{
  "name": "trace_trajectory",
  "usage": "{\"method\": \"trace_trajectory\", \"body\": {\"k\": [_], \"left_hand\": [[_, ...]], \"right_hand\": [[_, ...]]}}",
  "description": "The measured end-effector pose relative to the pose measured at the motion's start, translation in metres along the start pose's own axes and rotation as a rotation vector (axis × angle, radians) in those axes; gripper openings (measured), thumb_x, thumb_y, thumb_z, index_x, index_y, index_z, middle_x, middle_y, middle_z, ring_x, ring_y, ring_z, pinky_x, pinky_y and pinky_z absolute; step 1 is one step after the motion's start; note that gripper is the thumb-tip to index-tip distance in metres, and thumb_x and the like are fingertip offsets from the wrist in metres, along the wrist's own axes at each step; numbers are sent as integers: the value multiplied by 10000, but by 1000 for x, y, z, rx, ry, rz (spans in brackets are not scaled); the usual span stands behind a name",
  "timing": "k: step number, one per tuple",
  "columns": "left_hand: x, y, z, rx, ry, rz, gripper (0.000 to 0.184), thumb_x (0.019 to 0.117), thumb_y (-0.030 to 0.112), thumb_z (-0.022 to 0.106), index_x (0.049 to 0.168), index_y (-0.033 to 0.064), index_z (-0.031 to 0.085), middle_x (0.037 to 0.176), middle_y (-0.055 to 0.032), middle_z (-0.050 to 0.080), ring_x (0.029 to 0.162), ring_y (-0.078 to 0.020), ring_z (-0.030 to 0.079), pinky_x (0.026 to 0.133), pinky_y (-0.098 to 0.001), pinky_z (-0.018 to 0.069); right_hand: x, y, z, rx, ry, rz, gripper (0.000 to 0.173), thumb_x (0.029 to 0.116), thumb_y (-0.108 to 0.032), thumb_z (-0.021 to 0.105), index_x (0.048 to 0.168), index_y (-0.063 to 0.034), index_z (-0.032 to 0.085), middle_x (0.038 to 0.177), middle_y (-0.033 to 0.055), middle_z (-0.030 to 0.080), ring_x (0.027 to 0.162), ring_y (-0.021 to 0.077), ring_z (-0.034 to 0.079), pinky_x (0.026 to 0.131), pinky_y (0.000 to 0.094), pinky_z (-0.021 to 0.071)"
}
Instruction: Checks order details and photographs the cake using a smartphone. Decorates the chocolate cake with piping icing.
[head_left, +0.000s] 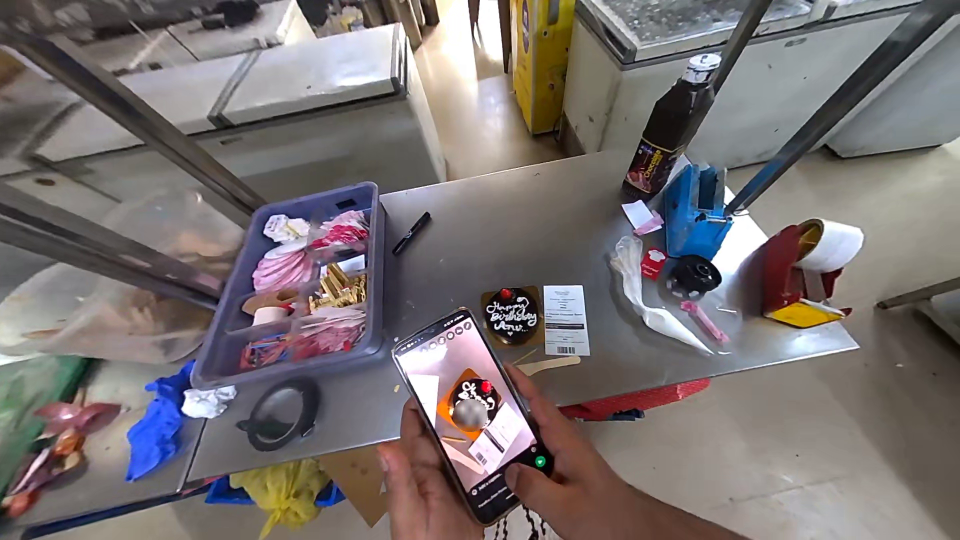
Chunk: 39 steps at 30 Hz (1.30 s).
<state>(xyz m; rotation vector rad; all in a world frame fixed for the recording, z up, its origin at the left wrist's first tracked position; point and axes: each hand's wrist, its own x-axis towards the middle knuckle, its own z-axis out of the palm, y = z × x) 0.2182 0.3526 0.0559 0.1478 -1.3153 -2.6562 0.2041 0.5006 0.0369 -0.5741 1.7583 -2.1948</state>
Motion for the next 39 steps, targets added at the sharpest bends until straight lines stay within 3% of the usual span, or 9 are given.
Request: {"method": "trace_trajectory", "body": {"k": [3,8,12,16,19,23,30,35,39], "left_hand": [[-2,2,0,20,-11,-18,867,927,695,473,1481,84,202,1307,-13,645,1202,-170,645,991,-406,565],[1,3,2,-18,-33,-22,716,976,651,420,1415,106,269,1220,18,704,1153,-157,680,964,-405,580],[1,3,2,4,-35,-41,760,992,656,361,1445,79,161,1288,22,651,1196,-134,649,989,-390,567],[2,3,-1,3,-52,-32,772,993,662,351,1448,68,162,1283,3,656,1187,-164,658,989,-411,568],[3,4,0,-39,-67,-41,750,957,662,448,1421,102,261,1250,-9,687,1163,-190,676,970,-432,579],[4,3,-4,-41,-100,-64,812,894,687,541,1444,135,311,1263,-27,683,1164,-214,675,951,-459,585],[7,2,-11,-124,-120,-57,785,895,676,552,1423,118,391,1261,-64,687,1158,-225,680,963,-465,577],[7,4,-13,-162,-144,-54,777,903,656,558,1422,111,368,1265,-60,681,1160,-223,679,963,-456,578],[7,3,-17,-142,-153,-45,769,910,659,548,1422,113,373,1275,-64,673,1166,-220,673,968,-455,573]], "right_hand": [[0,-2,1,5,6,3,807,919,-45,595,1585,74,156,1399,178,582,1214,144,638,1002,345,571],[0,-5,0,4,2,43,815,919,-46,604,1593,45,154,1374,190,590,1167,158,659,964,368,584],[-1,-4,1,23,27,24,801,917,-15,593,1583,66,155,1395,205,569,1191,168,649,983,367,577],[0,-5,3,25,43,44,782,923,-41,588,1578,55,171,1346,190,599,1161,160,661,962,368,585],[1,-8,5,40,72,66,720,957,-67,566,1565,55,199,1263,164,645,1081,138,688,919,349,598],[0,-5,5,18,101,46,645,964,-79,521,1534,62,252,1194,120,668,1044,109,688,900,327,598],[1,-2,7,44,108,39,603,965,-57,462,1527,29,261,1146,83,689,1002,92,698,869,301,598],[3,-3,12,34,143,28,522,1013,-89,440,1497,38,294,1093,41,688,965,39,688,873,260,587],[4,-1,14,20,164,23,483,1037,-93,444,1492,14,320,1092,46,694,959,51,695,862,262,592]]}}
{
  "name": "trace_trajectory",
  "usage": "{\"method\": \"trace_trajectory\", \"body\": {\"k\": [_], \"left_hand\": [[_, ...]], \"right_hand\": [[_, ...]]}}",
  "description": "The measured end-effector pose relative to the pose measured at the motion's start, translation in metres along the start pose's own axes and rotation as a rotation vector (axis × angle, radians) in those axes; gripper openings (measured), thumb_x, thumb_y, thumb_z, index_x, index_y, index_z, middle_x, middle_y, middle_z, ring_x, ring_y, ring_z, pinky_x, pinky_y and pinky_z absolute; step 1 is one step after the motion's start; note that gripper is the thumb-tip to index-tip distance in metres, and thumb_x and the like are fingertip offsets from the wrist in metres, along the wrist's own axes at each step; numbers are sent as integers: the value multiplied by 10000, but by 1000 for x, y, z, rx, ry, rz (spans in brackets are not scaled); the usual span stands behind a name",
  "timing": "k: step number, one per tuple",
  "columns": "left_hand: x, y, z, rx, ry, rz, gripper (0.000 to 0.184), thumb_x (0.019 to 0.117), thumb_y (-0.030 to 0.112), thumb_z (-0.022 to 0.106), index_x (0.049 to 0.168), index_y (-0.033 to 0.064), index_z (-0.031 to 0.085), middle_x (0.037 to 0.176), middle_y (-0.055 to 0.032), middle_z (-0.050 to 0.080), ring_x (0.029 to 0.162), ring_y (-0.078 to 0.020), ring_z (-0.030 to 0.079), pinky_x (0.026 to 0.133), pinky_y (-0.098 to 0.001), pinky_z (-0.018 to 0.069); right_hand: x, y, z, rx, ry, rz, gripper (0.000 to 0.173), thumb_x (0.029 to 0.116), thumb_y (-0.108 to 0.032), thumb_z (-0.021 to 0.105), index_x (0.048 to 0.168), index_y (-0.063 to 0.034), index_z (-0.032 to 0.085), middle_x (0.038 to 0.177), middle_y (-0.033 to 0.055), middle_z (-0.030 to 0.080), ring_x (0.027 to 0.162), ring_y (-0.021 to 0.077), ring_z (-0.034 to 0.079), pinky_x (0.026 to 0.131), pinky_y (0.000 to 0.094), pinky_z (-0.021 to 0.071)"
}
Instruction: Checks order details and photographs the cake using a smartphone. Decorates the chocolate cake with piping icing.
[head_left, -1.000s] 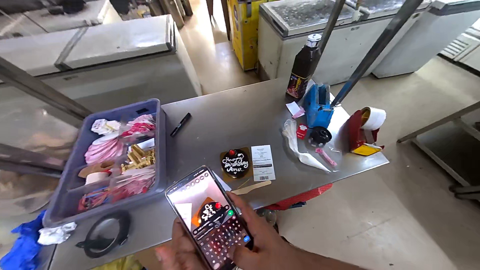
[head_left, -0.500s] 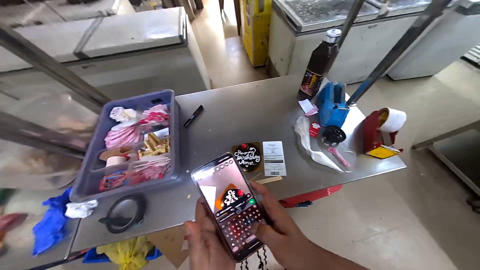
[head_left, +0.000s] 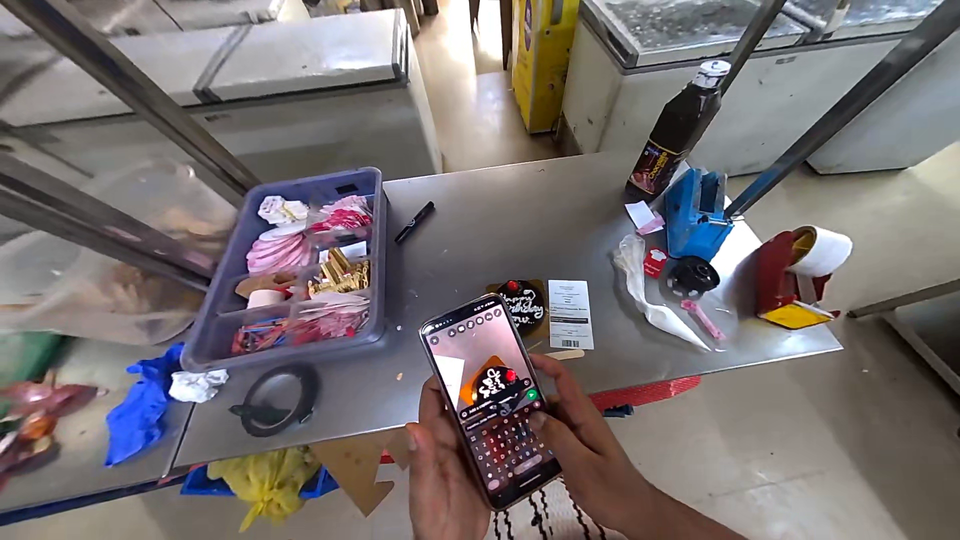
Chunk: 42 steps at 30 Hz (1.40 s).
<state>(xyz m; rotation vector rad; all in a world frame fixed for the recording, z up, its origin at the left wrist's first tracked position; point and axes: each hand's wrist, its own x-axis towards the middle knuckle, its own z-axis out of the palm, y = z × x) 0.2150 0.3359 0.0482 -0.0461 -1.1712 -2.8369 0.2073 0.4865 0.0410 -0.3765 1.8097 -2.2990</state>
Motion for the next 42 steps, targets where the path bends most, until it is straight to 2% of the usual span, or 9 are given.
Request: {"method": "trace_trajectory", "body": {"k": [3,7,14,20,22,25,28,37,42], "left_hand": [[0,1,0,17,-13,20,737,917,656,538,1409,126,401,1254,-52,686,1148,-204,682,960,-430,579],[0,1,-1,23,-59,52,688,936,630,530,1390,125,420,1247,-52,688,1151,-192,678,968,-405,572],[-3,9,-2,115,-24,36,709,924,666,507,1386,140,388,1237,-14,690,1148,-192,676,956,-426,579],[-4,12,-4,92,-20,18,725,914,667,524,1391,148,355,1248,-16,682,1155,-203,674,936,-436,588],[-4,10,-3,128,-12,19,744,910,683,510,1392,135,364,1235,4,685,1151,-171,670,956,-413,578],[-4,5,-5,133,7,29,750,903,699,513,1376,129,395,1199,6,702,1109,-151,688,935,-389,588],[-4,1,-9,122,-39,42,744,921,682,503,1401,125,391,1237,-2,688,1140,-141,675,957,-372,578],[-5,-6,-9,120,-79,80,697,940,654,503,1379,120,413,1222,-25,685,1134,-146,675,961,-358,571],[-6,-8,-8,154,-84,108,697,946,655,491,1375,113,405,1225,-21,676,1139,-136,667,963,-345,567]], "right_hand": [[0,-2,3,13,3,32,550,1008,-132,529,1496,-14,304,1088,35,687,950,56,697,848,264,598],[2,-1,8,-36,41,27,622,960,-154,635,1479,-20,320,1114,60,709,976,92,718,854,296,617],[4,-4,12,-79,-9,64,640,955,-112,593,1492,53,287,1110,98,697,979,112,712,859,323,616],[2,-4,16,-104,-3,79,665,941,-121,599,1499,51,282,1115,104,692,988,117,710,861,329,613],[0,0,16,-131,22,46,652,934,-119,596,1487,56,299,1130,101,687,1000,109,705,867,319,612],[-2,7,18,-189,70,20,666,923,-153,623,1490,23,321,1171,83,686,1035,100,698,880,308,610],[-3,8,20,-206,118,17,694,909,-201,658,1487,1,330,1212,71,687,1075,102,695,900,305,611],[-3,9,17,-233,137,22,790,892,-351,736,1486,-32,325,1202,55,676,1061,85,693,889,284,612],[-2,9,17,-267,155,17,822,855,-365,762,1475,-26,342,1190,45,683,1064,67,687,896,267,603]]}}
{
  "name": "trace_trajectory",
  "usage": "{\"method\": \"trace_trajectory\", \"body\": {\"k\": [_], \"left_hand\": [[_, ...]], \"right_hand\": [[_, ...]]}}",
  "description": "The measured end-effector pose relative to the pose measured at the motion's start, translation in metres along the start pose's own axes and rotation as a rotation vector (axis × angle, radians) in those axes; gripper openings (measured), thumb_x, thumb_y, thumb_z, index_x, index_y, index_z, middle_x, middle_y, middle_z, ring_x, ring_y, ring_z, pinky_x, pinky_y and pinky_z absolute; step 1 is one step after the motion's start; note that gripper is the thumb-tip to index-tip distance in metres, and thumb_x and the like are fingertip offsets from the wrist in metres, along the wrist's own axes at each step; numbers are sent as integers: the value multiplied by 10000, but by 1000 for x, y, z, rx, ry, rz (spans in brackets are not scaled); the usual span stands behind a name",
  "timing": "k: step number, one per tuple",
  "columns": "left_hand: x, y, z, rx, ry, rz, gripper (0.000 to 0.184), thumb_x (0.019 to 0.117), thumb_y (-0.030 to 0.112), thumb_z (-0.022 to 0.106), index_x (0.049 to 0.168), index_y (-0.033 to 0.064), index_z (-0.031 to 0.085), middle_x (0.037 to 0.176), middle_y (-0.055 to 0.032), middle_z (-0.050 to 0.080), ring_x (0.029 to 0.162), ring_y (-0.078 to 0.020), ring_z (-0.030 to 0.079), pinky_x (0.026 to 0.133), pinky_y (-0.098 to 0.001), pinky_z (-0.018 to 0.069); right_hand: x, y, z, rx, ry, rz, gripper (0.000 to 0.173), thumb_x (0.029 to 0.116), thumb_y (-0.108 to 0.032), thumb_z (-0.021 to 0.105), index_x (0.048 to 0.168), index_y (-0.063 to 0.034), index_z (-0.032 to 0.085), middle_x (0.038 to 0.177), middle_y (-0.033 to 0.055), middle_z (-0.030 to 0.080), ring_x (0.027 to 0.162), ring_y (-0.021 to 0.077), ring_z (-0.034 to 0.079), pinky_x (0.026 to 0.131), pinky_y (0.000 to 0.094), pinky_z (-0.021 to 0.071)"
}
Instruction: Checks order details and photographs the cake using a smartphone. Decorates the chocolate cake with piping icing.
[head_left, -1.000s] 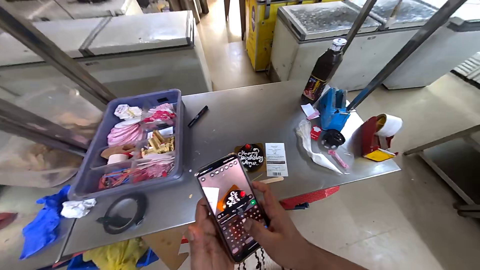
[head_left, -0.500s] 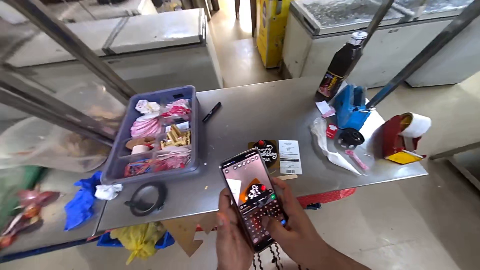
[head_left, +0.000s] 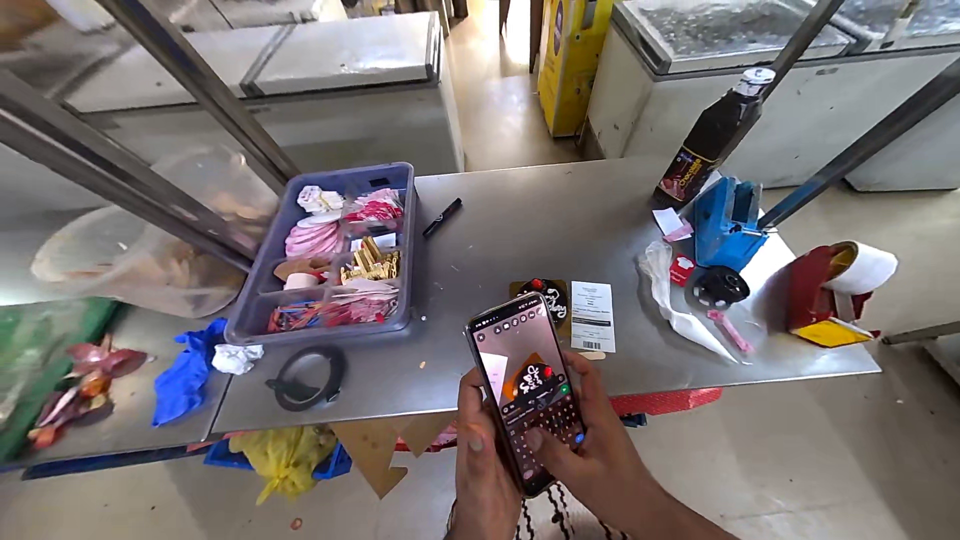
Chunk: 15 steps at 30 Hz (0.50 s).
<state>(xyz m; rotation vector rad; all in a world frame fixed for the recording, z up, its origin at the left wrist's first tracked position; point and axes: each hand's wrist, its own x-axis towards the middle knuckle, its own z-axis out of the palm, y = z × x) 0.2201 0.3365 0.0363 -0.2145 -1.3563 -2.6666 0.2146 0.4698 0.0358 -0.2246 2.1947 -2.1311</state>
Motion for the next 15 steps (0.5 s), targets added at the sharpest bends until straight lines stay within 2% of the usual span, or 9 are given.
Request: {"method": "trace_trajectory", "body": {"k": [3,7,11,13,15], "left_hand": [[-1,-1,1,21,-8,13,694,955,645,483,1382,105,397,1231,-18,669,1147,-123,659,973,-334,558],[-1,-3,2,41,-4,28,707,950,647,488,1381,93,397,1220,-25,665,1142,-120,656,968,-327,557],[-1,-5,1,30,6,12,702,954,644,487,1389,101,390,1234,-23,664,1141,-131,661,966,-344,566],[-1,-5,1,14,13,7,700,958,646,483,1380,96,383,1224,-33,662,1134,-141,665,958,-351,572],[0,-4,2,-14,35,-17,699,949,655,497,1372,107,400,1212,-38,673,1121,-156,674,946,-365,579]], "right_hand": [[1,0,-1,-27,-9,10,892,829,-459,783,1477,-42,335,1178,36,686,1044,61,692,880,269,610],[1,1,0,-68,4,40,934,786,-451,818,1482,-56,336,1171,29,689,1042,56,693,879,268,610],[2,1,-4,-41,-33,46,884,858,-471,740,1496,-37,309,1205,50,665,1058,71,685,881,285,610],[1,2,-7,-9,-65,37,822,890,-403,696,1503,-35,292,1237,65,655,1086,84,679,897,302,606],[2,1,-12,59,-117,22,732,902,-242,637,1505,-24,283,1249,66,651,1099,85,675,912,301,600]]}}
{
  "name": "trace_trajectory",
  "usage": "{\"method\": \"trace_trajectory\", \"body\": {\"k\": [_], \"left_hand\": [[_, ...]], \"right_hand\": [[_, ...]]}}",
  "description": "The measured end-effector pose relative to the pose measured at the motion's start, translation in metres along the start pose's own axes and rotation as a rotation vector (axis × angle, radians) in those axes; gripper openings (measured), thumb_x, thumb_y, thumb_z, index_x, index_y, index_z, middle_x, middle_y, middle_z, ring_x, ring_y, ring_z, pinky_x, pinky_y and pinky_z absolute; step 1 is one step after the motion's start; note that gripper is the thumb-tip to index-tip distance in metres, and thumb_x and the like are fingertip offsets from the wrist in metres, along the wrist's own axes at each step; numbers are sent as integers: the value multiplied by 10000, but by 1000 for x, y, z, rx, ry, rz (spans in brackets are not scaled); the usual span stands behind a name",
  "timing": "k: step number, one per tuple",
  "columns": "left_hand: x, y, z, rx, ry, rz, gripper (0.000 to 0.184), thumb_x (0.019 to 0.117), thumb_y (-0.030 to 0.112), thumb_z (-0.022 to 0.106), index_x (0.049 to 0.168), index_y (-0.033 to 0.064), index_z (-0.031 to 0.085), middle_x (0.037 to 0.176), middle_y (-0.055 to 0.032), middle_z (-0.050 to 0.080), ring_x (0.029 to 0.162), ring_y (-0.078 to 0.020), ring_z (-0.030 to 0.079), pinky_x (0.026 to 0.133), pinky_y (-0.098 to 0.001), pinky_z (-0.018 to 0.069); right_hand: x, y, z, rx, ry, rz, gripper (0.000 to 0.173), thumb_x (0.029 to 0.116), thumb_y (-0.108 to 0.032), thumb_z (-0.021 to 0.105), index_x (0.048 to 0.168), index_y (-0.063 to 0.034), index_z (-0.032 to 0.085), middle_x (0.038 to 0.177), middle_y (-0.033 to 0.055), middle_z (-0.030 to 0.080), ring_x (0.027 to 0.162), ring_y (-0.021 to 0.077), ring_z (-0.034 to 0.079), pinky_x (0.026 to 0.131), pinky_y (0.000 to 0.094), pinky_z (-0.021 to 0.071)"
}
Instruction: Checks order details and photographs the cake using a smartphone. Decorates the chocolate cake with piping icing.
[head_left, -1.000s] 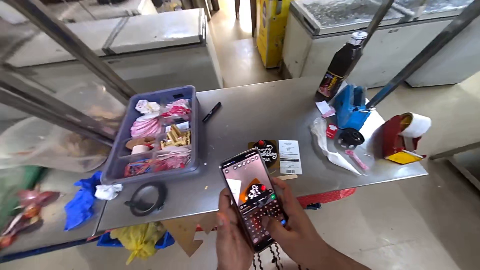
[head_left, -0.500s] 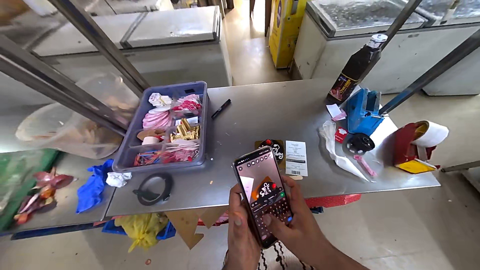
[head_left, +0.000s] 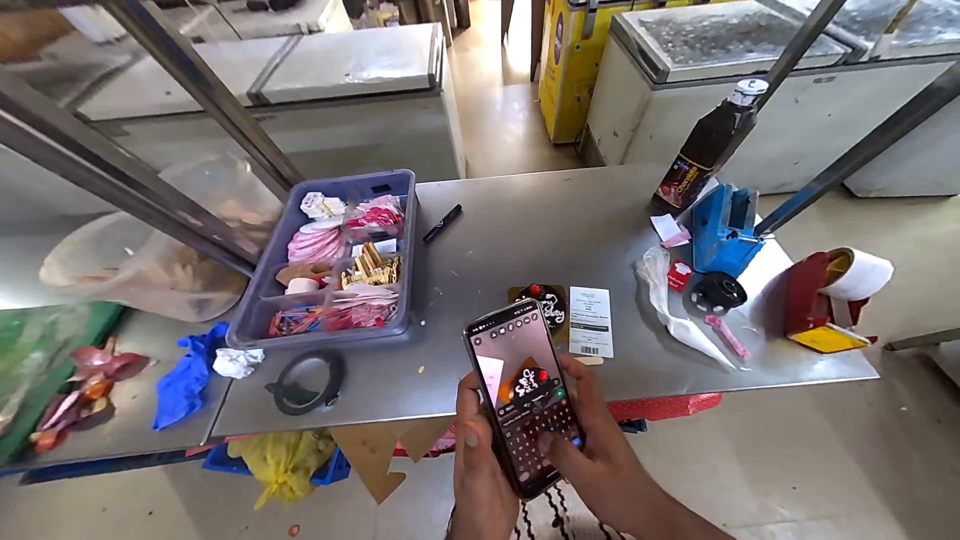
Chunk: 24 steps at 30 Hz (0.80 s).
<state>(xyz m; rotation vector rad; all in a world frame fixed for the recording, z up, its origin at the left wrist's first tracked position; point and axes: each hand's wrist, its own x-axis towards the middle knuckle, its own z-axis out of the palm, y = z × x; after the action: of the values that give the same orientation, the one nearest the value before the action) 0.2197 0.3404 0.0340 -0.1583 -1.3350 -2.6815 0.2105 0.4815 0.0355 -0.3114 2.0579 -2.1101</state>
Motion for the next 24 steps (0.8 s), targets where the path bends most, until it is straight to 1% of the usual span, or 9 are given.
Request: {"method": "trace_trajectory", "body": {"k": [2,5,8,11,14,16,20,22,24], "left_hand": [[2,5,2,-37,49,-47,736,924,674,520,1384,111,403,1209,-35,688,1112,-166,685,941,-385,586],[5,12,2,-85,118,-109,764,910,670,554,1392,99,393,1183,-33,715,1081,-173,709,909,-401,604],[3,11,-3,-149,105,-124,657,923,525,653,1378,110,424,1186,-49,707,1080,-174,706,911,-391,603],[3,12,-7,-153,27,-150,688,868,326,766,1375,80,372,1196,-76,687,1074,-190,705,907,-396,605],[3,15,-11,-119,-79,-185,706,839,124,750,1383,90,301,1229,-36,680,1096,-167,698,932,-380,595],[2,16,-11,-73,-87,-198,707,817,19,690,1384,82,272,1222,-27,683,1083,-161,703,923,-377,598],[1,18,-10,33,-59,-195,714,799,-96,562,1416,55,237,1211,-24,689,1058,-150,714,908,-369,608],[1,18,-11,23,-77,-185,705,808,-91,564,1414,65,239,1227,-29,684,1074,-160,710,919,-379,604],[0,16,-13,-44,-111,-175,692,854,8,647,1415,85,250,1257,-33,667,1109,-174,694,946,-394,590]], "right_hand": [[2,2,-10,145,-123,-40,655,938,-127,536,1523,-31,258,1233,51,663,1085,86,679,922,312,592],[6,6,-26,290,-298,-56,637,969,-92,441,1574,-57,246,1249,40,677,1103,88,672,974,332,562],[5,3,-27,270,-312,-36,663,956,-33,457,1578,-59,228,1232,47,690,1081,100,691,955,332,581],[4,2,-28,263,-283,-25,658,945,-33,485,1561,-83,261,1185,20,708,1045,81,700,929,313,586],[3,4,-30,310,-277,-16,653,943,-81,516,1556,-119,294,1179,-3,709,1048,72,695,937,315,580],[3,5,-30,319,-274,-22,648,940,-82,514,1550,-114,299,1173,-4,706,1042,72,695,934,314,579],[4,3,-28,305,-264,-28,633,937,-73,513,1535,-115,311,1147,1,714,1013,76,705,914,310,588],[4,3,-27,297,-244,-12,610,932,-86,505,1516,-113,331,1143,5,712,1005,84,708,902,316,593],[4,1,-25,286,-191,24,538,949,-143,512,1471,-113,383,1123,2,713,991,85,709,888,314,594]]}}
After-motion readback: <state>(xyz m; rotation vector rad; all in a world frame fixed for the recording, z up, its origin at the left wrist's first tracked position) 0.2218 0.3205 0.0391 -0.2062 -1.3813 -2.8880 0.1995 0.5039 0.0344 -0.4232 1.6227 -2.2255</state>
